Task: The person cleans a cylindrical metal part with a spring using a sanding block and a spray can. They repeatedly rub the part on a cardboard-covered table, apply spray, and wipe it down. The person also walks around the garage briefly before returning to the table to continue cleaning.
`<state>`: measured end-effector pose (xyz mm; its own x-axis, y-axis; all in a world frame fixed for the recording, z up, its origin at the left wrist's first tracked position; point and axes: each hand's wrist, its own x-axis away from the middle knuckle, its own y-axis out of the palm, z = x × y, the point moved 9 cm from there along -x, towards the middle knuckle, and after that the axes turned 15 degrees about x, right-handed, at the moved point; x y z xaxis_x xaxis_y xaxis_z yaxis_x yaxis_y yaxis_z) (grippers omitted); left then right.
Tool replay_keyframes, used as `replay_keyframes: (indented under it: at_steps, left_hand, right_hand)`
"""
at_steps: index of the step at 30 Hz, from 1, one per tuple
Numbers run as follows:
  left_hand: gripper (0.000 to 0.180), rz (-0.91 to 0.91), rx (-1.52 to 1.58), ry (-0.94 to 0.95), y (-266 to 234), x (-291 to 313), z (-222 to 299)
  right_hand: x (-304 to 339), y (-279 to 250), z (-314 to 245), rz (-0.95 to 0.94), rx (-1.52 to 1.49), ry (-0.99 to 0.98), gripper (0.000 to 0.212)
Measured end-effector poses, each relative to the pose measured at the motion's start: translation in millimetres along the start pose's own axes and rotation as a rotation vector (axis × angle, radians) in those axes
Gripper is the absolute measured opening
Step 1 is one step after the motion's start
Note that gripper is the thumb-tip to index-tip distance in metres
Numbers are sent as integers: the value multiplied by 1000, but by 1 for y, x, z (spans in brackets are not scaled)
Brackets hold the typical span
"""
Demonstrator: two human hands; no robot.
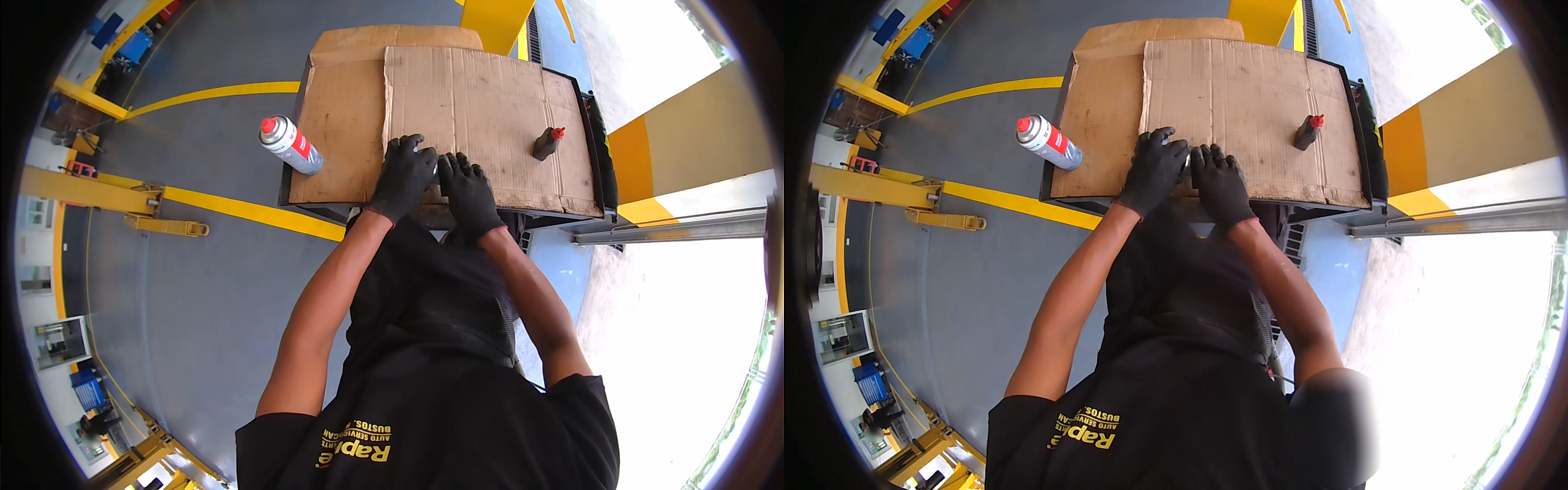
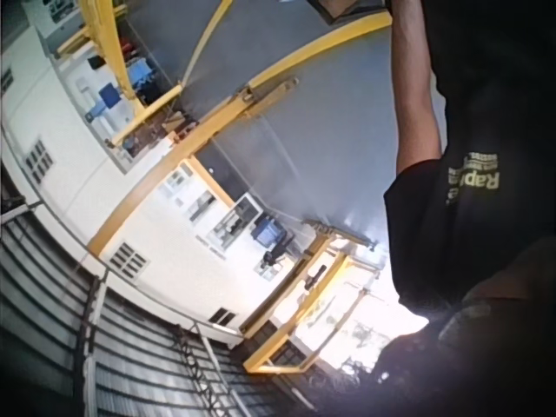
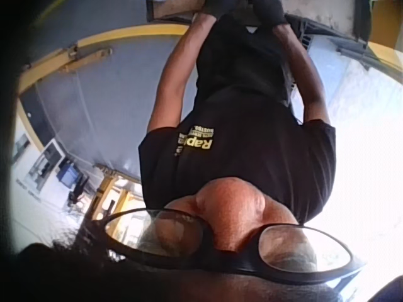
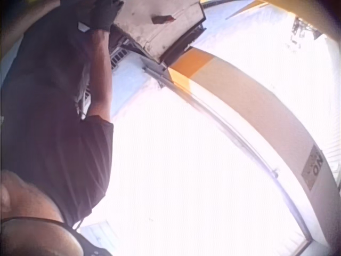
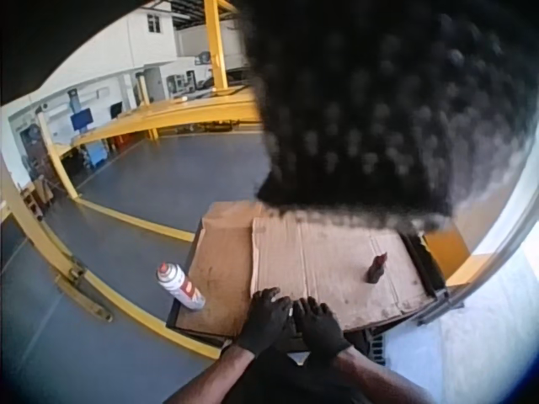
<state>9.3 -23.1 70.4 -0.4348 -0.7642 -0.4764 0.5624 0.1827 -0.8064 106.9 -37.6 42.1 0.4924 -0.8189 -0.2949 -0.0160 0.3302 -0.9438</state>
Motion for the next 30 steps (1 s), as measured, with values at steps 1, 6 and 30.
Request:
replay_keyframes:
  at_steps: [1, 6, 30]
  left_hand:
    - [15, 25, 18, -17, 0, -2, -1]
    - [21, -100, -34, 34, 6, -7, 2]
    - [26, -397, -522, -303, 74, -40, -29]
  right_hand:
    - [-6, 16, 8, -120, -59, 25, 44]
    - [3, 3, -6, -74, 29, 37, 43]
    - [1, 38, 8, -104, -296, 9, 67]
